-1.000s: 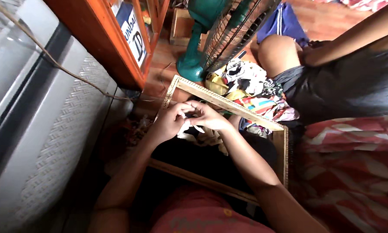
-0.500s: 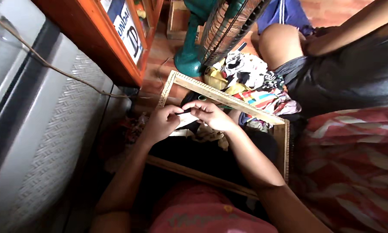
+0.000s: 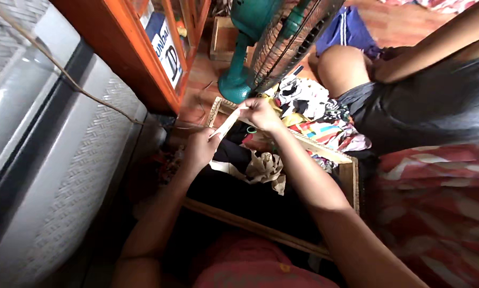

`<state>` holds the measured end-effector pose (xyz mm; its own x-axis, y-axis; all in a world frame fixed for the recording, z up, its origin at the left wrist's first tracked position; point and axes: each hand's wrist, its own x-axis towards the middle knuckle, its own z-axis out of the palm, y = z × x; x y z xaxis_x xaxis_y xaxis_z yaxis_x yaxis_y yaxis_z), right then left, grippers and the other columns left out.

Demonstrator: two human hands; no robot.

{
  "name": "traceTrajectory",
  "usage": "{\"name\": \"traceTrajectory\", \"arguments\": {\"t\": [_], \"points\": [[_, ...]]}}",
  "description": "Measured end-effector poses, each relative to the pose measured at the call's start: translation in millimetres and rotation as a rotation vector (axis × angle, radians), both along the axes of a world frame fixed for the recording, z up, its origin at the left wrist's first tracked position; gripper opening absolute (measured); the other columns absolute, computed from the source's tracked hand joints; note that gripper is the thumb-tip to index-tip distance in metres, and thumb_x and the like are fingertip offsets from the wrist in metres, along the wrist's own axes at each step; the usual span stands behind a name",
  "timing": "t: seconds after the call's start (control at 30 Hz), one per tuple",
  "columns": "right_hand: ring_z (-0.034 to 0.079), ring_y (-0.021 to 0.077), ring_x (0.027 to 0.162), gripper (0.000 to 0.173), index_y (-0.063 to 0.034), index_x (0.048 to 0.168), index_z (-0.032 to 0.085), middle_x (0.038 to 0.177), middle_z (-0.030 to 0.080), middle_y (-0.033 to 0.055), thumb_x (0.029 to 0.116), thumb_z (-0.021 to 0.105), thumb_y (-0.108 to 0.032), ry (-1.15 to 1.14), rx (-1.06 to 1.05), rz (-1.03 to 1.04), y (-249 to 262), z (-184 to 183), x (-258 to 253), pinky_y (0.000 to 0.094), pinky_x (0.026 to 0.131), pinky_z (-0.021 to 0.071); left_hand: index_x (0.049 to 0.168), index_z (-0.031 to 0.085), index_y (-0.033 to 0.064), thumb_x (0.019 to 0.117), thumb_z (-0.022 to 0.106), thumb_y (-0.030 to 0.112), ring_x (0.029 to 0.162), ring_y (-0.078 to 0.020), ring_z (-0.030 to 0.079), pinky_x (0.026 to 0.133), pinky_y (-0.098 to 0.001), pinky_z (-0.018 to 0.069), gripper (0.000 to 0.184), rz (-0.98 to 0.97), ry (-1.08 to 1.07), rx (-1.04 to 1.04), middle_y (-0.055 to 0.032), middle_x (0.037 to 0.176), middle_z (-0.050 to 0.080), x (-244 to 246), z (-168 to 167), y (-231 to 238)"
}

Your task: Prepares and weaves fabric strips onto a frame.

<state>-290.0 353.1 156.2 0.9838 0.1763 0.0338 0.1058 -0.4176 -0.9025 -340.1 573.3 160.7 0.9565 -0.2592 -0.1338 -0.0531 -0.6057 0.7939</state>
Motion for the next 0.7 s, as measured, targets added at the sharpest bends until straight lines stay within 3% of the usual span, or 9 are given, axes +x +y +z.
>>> {"name": "traceTrajectory", "arguments": {"t": [0.07,0.13,0.23,0.3,0.5,0.7], "points": [[0.057,0.0088,0.069,0.011,-0.0001,0.093,0.071,0.079,0.065,0.0041,0.0954,0.067,-0.01,-0.01,-0.122,-0.019,3.1,-1.4,29.5,0.0331,0.07,0.0498,0.099,0.068,-0.004,0.1055,0.058,0.025,0.076,-0.0323,0.066,0.075,-0.054,0.0537,0.031,0.028,0.036,0.103,-0.0187,0.081,0.066,4.5,5.6,-2.1],[0.064,0.023,0.079,0.016,0.0008,0.098,0.072,0.085,0.068,0.0128,0.0969,0.066,-0.015,0.03,-0.268,-0.034,8.5,-2.7,52.5,0.0485,0.078,0.0518,0.101,0.068,-0.0029,0.1065,0.056,0.03,0.086,-0.0391,0.067,0.08,-0.0606,0.0525,0.036,0.041,0.069,0.231,-0.0222,0.088,0.068,6.5,11.3,-5.4],[0.068,0.0376,0.099,0.024,0.0006,0.109,0.072,0.102,0.071,0.0212,0.0981,0.065,-0.019,0.113,-0.447,-0.064,16.1,-3.5,74.4,0.0616,0.09,0.0502,0.105,0.069,-0.0019,0.1079,0.052,0.032,0.097,-0.0418,0.068,0.085,-0.062,0.052,0.038,0.015,0.093,0.366,-0.0238,0.097,0.069,8.5,16.8,-9.8],[0.068,0.0398,0.106,0.025,-0.0005,0.112,0.073,0.108,0.072,0.0221,0.0982,0.065,-0.021,0.141,-0.504,-0.079,18.2,-6.7,83.3,0.0631,0.094,0.0493,0.109,0.068,-0.0012,0.1086,0.05,0.033,0.101,-0.0427,0.068,0.086,-0.062,0.0519,0.039,-0.001,0.128,0.419,-0.0246,0.101,0.07,9.9,19.7,-12.2],[0.067,0.0411,0.107,0.026,-0.0009,0.111,0.073,0.109,0.071,0.0229,0.0988,0.065,-0.022,0.179,-0.555,-0.085,26.5,-11.7,93.0,0.0639,0.094,0.0492,0.117,0.068,0.0015,0.1095,0.047,0.035,0.109,-0.0412,0.067,0.09,-0.0614,0.0517,0.04,-0.029,0.217,0.513,-0.0236,0.11,0.07,15.1,23.6,-15.8],[0.067,0.0409,0.108,0.025,-0.0019,0.109,0.073,0.109,0.071,0.0225,0.0992,0.064,-0.022,0.205,-0.602,-0.098,30.3,-10.9,94.2,0.0644,0.093,0.0492,0.113,0.069,0.0014,0.1092,0.047,0.034,0.109,-0.0407,0.067,0.089,-0.0607,0.0518,0.039,-0.036,0.236,0.518,-0.023,0.109,0.07,16.0,25.2,-13.7]]}}
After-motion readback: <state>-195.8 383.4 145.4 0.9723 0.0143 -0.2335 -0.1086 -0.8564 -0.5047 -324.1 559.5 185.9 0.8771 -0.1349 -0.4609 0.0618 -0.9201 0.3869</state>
